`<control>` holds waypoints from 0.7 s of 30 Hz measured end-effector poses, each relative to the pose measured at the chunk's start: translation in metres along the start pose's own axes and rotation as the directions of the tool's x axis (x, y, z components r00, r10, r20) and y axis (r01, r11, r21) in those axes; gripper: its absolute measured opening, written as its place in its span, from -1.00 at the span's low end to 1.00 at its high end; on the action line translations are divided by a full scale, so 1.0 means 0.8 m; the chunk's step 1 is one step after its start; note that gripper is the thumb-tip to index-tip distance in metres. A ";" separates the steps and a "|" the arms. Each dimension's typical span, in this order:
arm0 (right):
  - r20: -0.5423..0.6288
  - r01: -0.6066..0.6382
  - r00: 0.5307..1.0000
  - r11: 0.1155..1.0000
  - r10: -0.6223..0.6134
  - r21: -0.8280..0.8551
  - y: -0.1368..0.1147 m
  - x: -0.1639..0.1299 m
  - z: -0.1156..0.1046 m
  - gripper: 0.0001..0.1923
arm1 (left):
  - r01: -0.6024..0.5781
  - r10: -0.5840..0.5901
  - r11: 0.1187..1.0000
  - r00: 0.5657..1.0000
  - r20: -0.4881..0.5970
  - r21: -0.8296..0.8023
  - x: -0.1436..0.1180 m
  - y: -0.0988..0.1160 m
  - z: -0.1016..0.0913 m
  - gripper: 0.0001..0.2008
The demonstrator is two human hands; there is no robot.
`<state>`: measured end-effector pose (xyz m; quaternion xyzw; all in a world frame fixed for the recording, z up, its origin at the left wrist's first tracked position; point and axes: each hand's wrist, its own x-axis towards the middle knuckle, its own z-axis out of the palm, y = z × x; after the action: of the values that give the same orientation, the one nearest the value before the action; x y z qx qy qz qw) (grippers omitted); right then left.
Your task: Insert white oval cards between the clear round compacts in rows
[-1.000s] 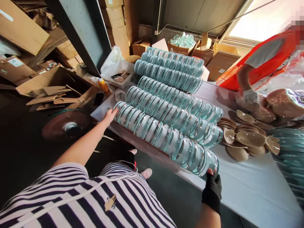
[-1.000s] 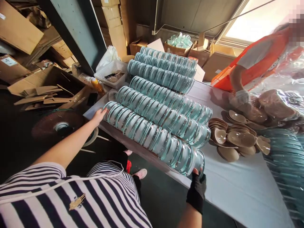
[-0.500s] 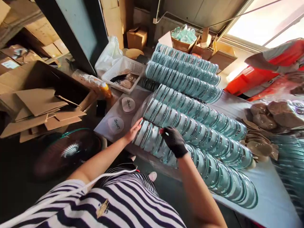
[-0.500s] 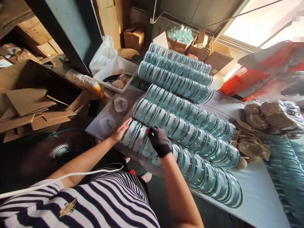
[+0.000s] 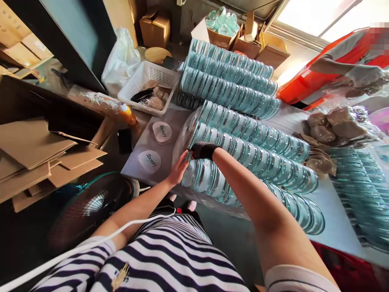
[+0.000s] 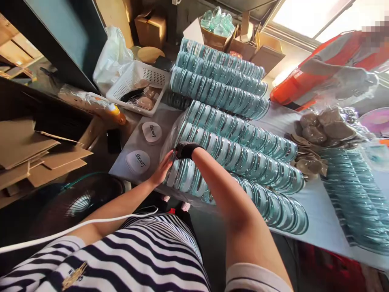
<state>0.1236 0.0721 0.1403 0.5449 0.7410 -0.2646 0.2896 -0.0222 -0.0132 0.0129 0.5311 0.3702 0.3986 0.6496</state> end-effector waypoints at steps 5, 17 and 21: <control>-0.035 -0.096 0.995 0.995 0.097 0.033 0.011 -0.008 0.006 -0.46 | 0.018 -0.016 0.999 0.999 0.033 -0.033 0.001 0.005 0.000 -0.30; -0.147 -0.064 0.987 0.998 0.066 0.017 -0.009 -0.017 0.016 -0.56 | 0.011 -0.011 0.999 1.000 0.017 0.031 0.003 0.010 -0.006 -0.24; -0.107 -0.008 0.994 1.000 0.010 0.014 -0.004 -0.025 0.011 -0.64 | 0.037 -0.037 0.999 0.999 0.020 0.030 0.002 0.014 -0.006 -0.25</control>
<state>0.1268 0.0521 0.1484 0.5636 0.7512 -0.2387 0.2470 -0.0274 -0.0086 0.0228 0.5377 0.3793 0.3755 0.6526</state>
